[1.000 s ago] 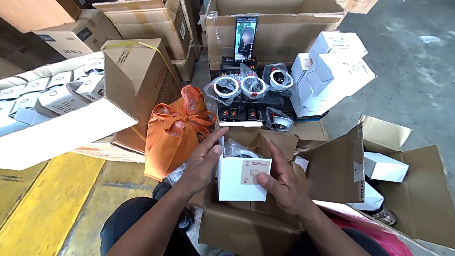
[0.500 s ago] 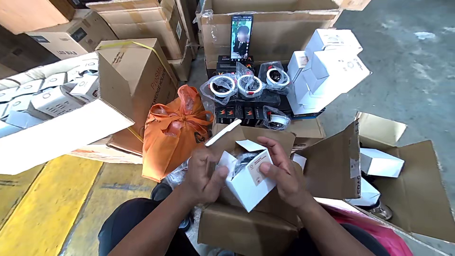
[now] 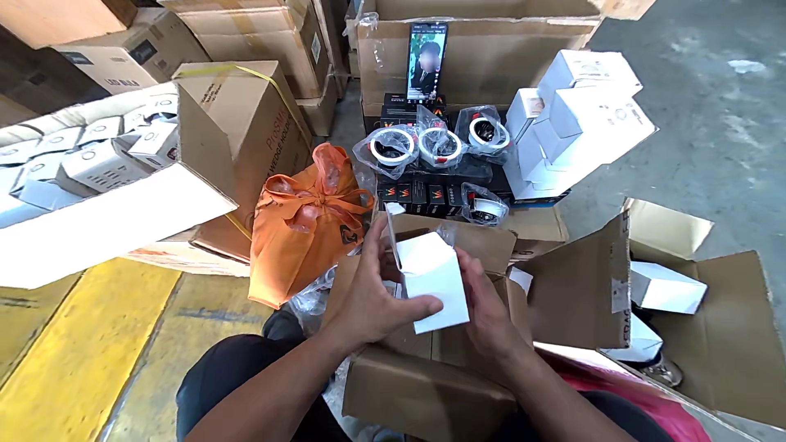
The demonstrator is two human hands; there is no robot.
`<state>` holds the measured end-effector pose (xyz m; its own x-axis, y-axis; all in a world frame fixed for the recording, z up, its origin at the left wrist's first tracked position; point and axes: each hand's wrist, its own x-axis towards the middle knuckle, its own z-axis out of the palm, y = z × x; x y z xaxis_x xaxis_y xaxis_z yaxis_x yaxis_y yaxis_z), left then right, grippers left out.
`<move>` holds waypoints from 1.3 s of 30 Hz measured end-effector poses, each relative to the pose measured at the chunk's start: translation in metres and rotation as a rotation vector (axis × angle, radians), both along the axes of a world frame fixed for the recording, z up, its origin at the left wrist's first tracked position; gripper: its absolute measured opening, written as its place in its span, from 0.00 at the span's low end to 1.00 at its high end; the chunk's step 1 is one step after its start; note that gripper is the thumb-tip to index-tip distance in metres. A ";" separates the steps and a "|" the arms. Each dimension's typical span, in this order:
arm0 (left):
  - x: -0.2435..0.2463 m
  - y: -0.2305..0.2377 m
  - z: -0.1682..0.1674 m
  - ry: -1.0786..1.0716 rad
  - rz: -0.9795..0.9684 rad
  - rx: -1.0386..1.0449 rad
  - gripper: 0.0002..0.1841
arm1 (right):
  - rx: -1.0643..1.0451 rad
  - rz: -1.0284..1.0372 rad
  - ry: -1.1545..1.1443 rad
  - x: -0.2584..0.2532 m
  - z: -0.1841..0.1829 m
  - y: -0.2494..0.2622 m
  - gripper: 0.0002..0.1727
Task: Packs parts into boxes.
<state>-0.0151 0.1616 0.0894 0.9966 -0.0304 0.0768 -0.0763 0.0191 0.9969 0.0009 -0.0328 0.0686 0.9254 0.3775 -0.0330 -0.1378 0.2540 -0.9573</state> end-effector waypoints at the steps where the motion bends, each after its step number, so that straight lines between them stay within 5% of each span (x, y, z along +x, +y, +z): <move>1: 0.002 0.001 -0.001 0.011 0.039 0.081 0.75 | 0.002 0.033 -0.032 0.000 0.000 0.000 0.58; 6: 0.000 -0.001 -0.007 -0.030 0.041 0.357 0.70 | 0.069 0.117 0.041 -0.004 0.002 0.001 0.50; 12: -0.001 0.005 -0.006 -0.116 -0.075 0.599 0.64 | -0.088 0.015 -0.106 -0.002 0.003 0.006 0.67; 17: 0.002 0.009 -0.002 -0.155 -0.054 0.795 0.58 | -0.078 -0.057 -0.114 -0.004 0.001 0.008 0.57; 22: 0.005 0.008 -0.004 -0.264 -0.074 1.011 0.58 | -0.146 -0.231 -0.227 0.000 0.006 0.008 0.59; 27: 0.002 0.007 -0.012 -0.383 -0.045 0.955 0.62 | -0.074 -0.125 0.071 0.008 0.014 -0.004 0.60; 30: -0.001 0.008 -0.011 -0.411 -0.085 0.935 0.62 | 0.125 -0.018 0.170 0.014 0.010 -0.012 0.48; 35: 0.004 0.025 -0.003 -0.144 -0.272 0.631 0.66 | 0.290 0.264 -0.097 0.021 0.006 -0.025 0.49; 37: 0.008 0.032 0.002 -0.068 -0.435 0.349 0.66 | 0.140 0.092 -0.257 0.017 0.008 -0.024 0.37; 39: 0.009 0.034 0.005 -0.004 -0.625 0.156 0.67 | -0.266 -0.159 -0.503 0.013 0.007 -0.019 0.42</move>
<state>-0.0062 0.1959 0.0939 0.7868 -0.6166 0.0284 -0.1015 -0.0839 0.9913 0.0137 -0.0514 0.0758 0.8965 0.2720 0.3496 0.3693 -0.0233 -0.9290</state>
